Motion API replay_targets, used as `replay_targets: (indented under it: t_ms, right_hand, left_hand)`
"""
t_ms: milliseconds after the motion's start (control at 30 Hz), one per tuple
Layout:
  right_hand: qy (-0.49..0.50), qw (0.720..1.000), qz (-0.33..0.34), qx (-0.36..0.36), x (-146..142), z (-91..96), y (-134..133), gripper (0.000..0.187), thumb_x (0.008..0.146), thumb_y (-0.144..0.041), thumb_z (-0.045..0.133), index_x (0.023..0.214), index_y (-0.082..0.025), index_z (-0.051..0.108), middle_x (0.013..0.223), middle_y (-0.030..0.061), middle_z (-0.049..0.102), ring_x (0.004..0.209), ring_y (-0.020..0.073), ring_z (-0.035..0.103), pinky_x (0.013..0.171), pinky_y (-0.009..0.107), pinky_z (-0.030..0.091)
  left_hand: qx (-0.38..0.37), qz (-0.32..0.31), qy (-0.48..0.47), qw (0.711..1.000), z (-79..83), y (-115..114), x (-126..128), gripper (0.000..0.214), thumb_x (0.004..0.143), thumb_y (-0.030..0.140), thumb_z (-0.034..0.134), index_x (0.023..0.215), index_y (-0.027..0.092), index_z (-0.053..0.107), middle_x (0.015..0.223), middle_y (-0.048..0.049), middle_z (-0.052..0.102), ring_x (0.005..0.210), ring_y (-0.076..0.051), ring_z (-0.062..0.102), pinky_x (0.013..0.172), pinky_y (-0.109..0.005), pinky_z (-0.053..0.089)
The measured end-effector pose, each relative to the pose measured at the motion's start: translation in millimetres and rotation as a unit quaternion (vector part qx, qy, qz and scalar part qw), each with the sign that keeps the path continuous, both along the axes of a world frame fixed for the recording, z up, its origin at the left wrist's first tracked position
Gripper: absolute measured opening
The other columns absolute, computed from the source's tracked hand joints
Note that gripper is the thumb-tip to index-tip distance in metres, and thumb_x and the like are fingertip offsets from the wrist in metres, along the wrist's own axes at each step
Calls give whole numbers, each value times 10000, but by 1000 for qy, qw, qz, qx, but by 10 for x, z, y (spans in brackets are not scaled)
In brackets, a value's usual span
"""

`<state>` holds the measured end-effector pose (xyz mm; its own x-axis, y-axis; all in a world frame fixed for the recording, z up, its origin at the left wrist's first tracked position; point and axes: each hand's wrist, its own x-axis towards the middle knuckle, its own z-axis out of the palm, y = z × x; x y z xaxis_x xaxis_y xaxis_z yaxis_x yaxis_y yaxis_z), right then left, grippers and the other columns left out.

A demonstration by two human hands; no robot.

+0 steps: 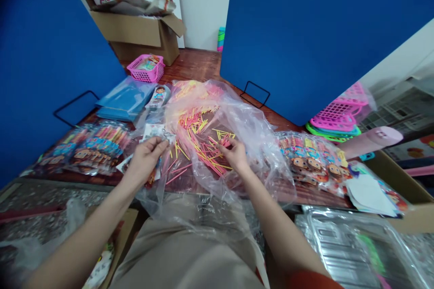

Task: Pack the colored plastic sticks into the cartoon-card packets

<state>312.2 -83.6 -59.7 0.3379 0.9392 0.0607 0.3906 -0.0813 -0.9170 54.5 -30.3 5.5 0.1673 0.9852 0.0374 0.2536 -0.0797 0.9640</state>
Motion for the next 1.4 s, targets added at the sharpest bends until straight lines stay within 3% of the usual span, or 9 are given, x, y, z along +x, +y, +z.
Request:
replay_targets:
  t_ms: [100,300,367,433,600,733,900,1200,1400]
  right_hand:
    - [55,998,9,14,-32,-49,15,352,678,-494,680,758,-167,578,639,-14,565,550,119,482,550,249,403]
    - [-4,999,42,2,-122,-89,6,387,731,-541,632,652,-176,529,584,-27,509,539,109,442,533,241,358]
    - [10,1000,13,22,-157,-34,-3,385,728,-547,644,694,-179,536,597,-26,522,549,114,457,542,242,374]
    - [105,993,-30,49,-188,63,-8,377,720,-538,668,784,-190,538,634,-23,563,549,120,487,544,247,412]
    - [436,897,-39,66,-232,415,-4,347,658,-376,782,816,-217,517,660,-41,632,491,85,514,482,206,467]
    - [490,870,-12,60,-312,648,-15,296,668,-310,786,805,-211,543,703,-35,668,506,71,545,484,183,490]
    - [464,884,-27,58,-490,730,-61,344,640,-319,807,815,-209,532,702,-37,675,483,65,523,465,176,459]
    - [266,955,-37,126,-568,706,-141,326,757,-428,695,888,-234,469,666,-64,573,521,95,519,507,221,440]
    - [241,963,-9,123,-563,707,-137,340,761,-462,682,880,-239,456,657,-60,547,528,103,504,520,231,429]
  left_hand:
    - [-36,-46,-71,996,-60,-132,118,245,734,413,654,704,189,559,618,38,514,562,-106,453,570,-233,371]
    - [-103,-32,-159,981,-144,-305,302,243,681,377,722,741,182,589,690,18,598,625,-110,516,631,-231,404]
    - [-119,-34,-164,979,-155,-347,340,252,659,388,742,722,177,619,693,8,614,632,-117,528,628,-233,411]
    - [-142,-45,-164,975,-169,-383,370,272,631,408,763,709,173,654,679,3,624,613,-118,524,594,-231,407]
    - [-215,-79,-162,960,-200,-451,431,335,578,436,800,755,163,724,597,8,620,496,-96,468,483,-222,361]
    - [-233,-78,-162,956,-181,-482,485,310,568,420,807,735,168,736,598,9,636,482,-91,469,474,-221,373]
    - [-230,-77,-171,955,-171,-487,538,286,555,390,817,728,174,741,612,4,651,493,-91,485,487,-220,387]
    - [-183,-49,-158,969,-249,-495,571,273,559,406,816,653,178,699,563,20,604,486,-94,469,479,-221,378]
    - [-176,-47,-175,968,-289,-453,624,308,536,431,828,688,189,711,635,4,652,555,-120,534,524,-228,434]
